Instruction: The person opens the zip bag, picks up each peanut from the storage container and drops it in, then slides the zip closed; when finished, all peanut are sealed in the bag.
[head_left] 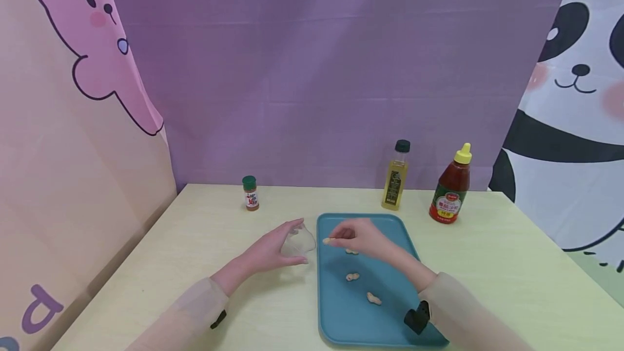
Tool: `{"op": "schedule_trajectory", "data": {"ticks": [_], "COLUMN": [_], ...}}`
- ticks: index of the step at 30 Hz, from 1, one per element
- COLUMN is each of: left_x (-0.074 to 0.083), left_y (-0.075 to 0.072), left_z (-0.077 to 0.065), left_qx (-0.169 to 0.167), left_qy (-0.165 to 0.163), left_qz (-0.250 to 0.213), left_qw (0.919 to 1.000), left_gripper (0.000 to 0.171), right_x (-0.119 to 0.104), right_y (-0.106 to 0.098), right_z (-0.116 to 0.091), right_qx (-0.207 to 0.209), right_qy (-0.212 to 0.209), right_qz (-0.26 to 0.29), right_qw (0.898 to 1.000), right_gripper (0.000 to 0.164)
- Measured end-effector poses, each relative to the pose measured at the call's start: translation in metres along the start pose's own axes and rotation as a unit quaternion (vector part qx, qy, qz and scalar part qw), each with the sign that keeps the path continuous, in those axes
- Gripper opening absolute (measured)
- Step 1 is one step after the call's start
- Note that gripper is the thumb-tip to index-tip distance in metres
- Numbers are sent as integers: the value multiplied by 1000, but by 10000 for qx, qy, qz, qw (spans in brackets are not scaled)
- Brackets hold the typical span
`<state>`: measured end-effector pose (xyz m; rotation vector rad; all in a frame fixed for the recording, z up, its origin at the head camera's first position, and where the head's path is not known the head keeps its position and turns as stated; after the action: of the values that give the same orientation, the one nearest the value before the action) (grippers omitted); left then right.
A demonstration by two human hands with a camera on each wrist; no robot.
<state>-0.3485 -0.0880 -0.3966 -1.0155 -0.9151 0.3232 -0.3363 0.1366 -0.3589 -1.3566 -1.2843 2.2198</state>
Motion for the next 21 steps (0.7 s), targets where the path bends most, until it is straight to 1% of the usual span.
{"op": "schedule_trajectory", "data": {"ticks": [4,12,17,21], "left_x": [-1,-1,-1,0], "left_y": [0,0,0,0], "left_z": [1,0,-1,0], "left_qx": [-33,-58,18,32], "left_qy": [-34,-82,100,203], "left_qz": [-16,0,35,92], "left_qw": [10000,9999,9999,9997], "left_gripper": [89,88,87,87], "right_x": [-7,-17,-22,-21], "right_y": [9,22,27,30], "right_z": [9,21,23,24], "right_qx": [97,111,45,-66], "right_qy": [-242,-470,-420,-369], "right_qz": [-32,110,3,-19], "right_qw": [9997,9988,9991,9993], "right_gripper": [19,16,17,18]}}
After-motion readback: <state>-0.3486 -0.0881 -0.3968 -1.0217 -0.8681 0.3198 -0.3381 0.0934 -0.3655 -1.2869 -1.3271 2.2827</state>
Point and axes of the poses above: each hand's wrist, its own z-axis towards the middle knuckle, its own y-axis out of the palm, x = y × z, the point moved 3 cm from there along z, towards the middle knuckle, and after that the axes turned 3 degrees about -x, right-handed, at the moved point
